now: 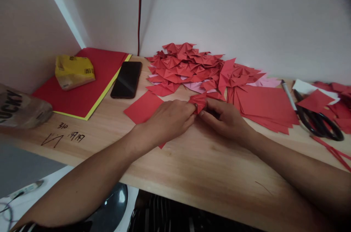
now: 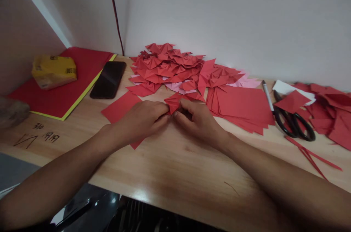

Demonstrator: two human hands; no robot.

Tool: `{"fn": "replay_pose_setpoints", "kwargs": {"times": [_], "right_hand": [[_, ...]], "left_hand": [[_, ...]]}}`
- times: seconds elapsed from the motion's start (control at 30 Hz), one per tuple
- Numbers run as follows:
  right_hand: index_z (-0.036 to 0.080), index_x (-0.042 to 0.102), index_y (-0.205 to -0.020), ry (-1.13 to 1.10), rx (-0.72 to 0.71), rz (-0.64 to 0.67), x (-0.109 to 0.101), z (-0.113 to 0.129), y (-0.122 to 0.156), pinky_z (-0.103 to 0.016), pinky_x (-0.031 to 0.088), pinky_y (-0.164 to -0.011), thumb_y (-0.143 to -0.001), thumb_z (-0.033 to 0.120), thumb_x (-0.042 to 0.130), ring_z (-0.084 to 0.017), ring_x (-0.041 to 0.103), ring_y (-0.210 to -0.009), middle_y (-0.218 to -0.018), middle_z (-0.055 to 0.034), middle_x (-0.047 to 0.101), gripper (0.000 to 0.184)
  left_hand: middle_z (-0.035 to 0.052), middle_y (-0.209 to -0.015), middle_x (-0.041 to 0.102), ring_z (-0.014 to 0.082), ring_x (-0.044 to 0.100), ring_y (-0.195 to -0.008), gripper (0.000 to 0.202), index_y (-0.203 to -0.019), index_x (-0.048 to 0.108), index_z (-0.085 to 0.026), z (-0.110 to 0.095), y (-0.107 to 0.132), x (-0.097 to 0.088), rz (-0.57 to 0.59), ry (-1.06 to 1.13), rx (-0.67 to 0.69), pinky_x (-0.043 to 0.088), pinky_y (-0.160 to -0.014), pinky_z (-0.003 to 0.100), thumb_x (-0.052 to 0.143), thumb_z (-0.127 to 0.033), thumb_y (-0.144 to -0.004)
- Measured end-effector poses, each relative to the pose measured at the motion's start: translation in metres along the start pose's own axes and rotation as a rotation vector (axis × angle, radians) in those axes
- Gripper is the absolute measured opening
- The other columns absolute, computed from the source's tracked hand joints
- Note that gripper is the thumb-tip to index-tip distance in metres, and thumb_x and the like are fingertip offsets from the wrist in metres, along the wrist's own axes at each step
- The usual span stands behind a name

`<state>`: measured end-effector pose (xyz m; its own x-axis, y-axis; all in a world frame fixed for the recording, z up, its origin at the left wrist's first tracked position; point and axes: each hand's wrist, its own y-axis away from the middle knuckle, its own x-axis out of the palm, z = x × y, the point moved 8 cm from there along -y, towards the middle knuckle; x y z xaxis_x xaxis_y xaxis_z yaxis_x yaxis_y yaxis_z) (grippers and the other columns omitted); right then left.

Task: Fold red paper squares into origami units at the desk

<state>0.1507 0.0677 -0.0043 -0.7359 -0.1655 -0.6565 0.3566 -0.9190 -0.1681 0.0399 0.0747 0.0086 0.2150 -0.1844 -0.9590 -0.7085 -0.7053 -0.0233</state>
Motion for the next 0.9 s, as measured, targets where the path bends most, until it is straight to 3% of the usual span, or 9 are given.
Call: {"fn": "replay_pose_setpoints", "kwargs": {"times": [0.23,0.47,0.9], "right_hand": [[0.022,0.051,-0.073,0.007,-0.004,0.000,0.0005,0.0006,0.0000,-0.033,0.044,-0.071,-0.088,0.021,0.053,-0.022,0.060,-0.081,-0.069,-0.0008,0.056,0.015],[0.021,0.060,-0.083,0.056,-0.022,-0.007,-0.0004,0.0034,-0.0003,-0.029,0.036,-0.056,-0.089,0.025,0.053,-0.015,0.047,-0.060,-0.071,-0.0003,0.058,0.010],[0.021,0.062,-0.086,0.052,-0.034,0.000,0.0002,0.0038,0.0005,-0.029,0.039,-0.059,-0.090,0.025,0.054,-0.016,0.052,-0.063,-0.073,-0.0011,0.061,0.010]], "left_hand": [[0.0092,-0.086,0.069,0.0215,0.064,-0.075,0.028,-0.090,0.065,-0.015,-0.0007,0.0001,0.0001,0.022,-0.014,-0.001,0.043,-0.062,0.031,0.040,-0.026,-0.095],[0.0095,-0.088,0.069,0.0223,0.065,-0.078,0.027,-0.093,0.064,-0.014,-0.0022,0.0009,-0.0012,0.032,-0.010,0.000,0.045,-0.063,0.031,0.040,-0.025,-0.095],[0.0091,-0.090,0.070,0.0233,0.067,-0.081,0.027,-0.092,0.064,-0.015,-0.0019,0.0019,0.0002,0.029,0.003,0.018,0.046,-0.064,0.032,0.039,-0.025,-0.096]]}}
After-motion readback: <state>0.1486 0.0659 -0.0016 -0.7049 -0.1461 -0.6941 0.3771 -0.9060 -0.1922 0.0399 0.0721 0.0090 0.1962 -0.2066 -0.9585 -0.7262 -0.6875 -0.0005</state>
